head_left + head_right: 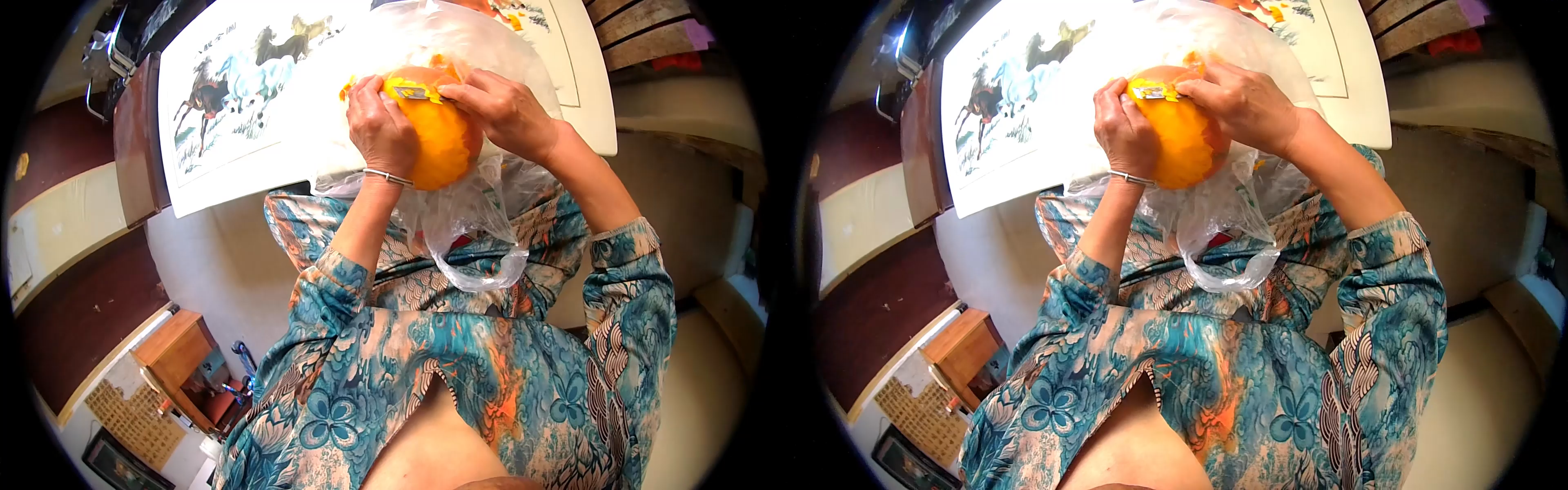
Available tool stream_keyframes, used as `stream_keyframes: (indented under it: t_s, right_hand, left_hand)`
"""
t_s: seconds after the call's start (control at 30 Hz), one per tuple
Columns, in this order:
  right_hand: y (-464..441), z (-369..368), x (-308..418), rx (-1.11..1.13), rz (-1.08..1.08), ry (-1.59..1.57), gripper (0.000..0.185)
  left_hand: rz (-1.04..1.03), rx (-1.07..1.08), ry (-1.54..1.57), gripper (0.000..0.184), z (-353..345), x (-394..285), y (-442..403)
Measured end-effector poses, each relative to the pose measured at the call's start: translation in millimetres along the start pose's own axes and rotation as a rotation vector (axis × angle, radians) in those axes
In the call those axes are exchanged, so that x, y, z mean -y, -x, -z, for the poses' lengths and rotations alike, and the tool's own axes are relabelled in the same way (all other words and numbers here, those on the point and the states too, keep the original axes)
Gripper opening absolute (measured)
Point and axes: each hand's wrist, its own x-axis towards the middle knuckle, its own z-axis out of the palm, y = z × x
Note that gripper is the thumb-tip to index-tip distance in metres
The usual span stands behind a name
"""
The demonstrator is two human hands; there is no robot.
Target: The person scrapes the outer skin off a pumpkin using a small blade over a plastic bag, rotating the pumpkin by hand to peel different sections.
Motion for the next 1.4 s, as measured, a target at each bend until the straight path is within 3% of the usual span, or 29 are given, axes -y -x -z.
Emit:
stream_keyframes:
  t_s: [0.23, 0.33, 0.53, 0.9, 1.4]
  right_hand:
    - [9, 0, 0, -0.074, 0.045, -0.009, 0.031]
    - [20, 3, -5, 0.031, -0.037, 0.012, 0.030]
    - [-12, -10, -12, -0.033, -0.015, 0.024, 0.029]
    - [45, 0, 20, -0.129, -0.100, -0.084, 0.038]
    - [34, -9, 16, -0.150, -0.122, -0.017, 0.039]
  left_hand:
    - [-0.027, -0.014, 0.011, 0.026, -1, 2, 0]
    - [-0.007, 0.005, 0.017, 0.026, -2, 4, 4]
    - [-0.059, 0.017, 0.012, 0.026, 1, 0, -5]
    - [-0.025, 0.010, 0.042, 0.025, 0, -3, 1]
    - [-0.099, -0.030, -0.003, 0.024, 1, -2, -2]
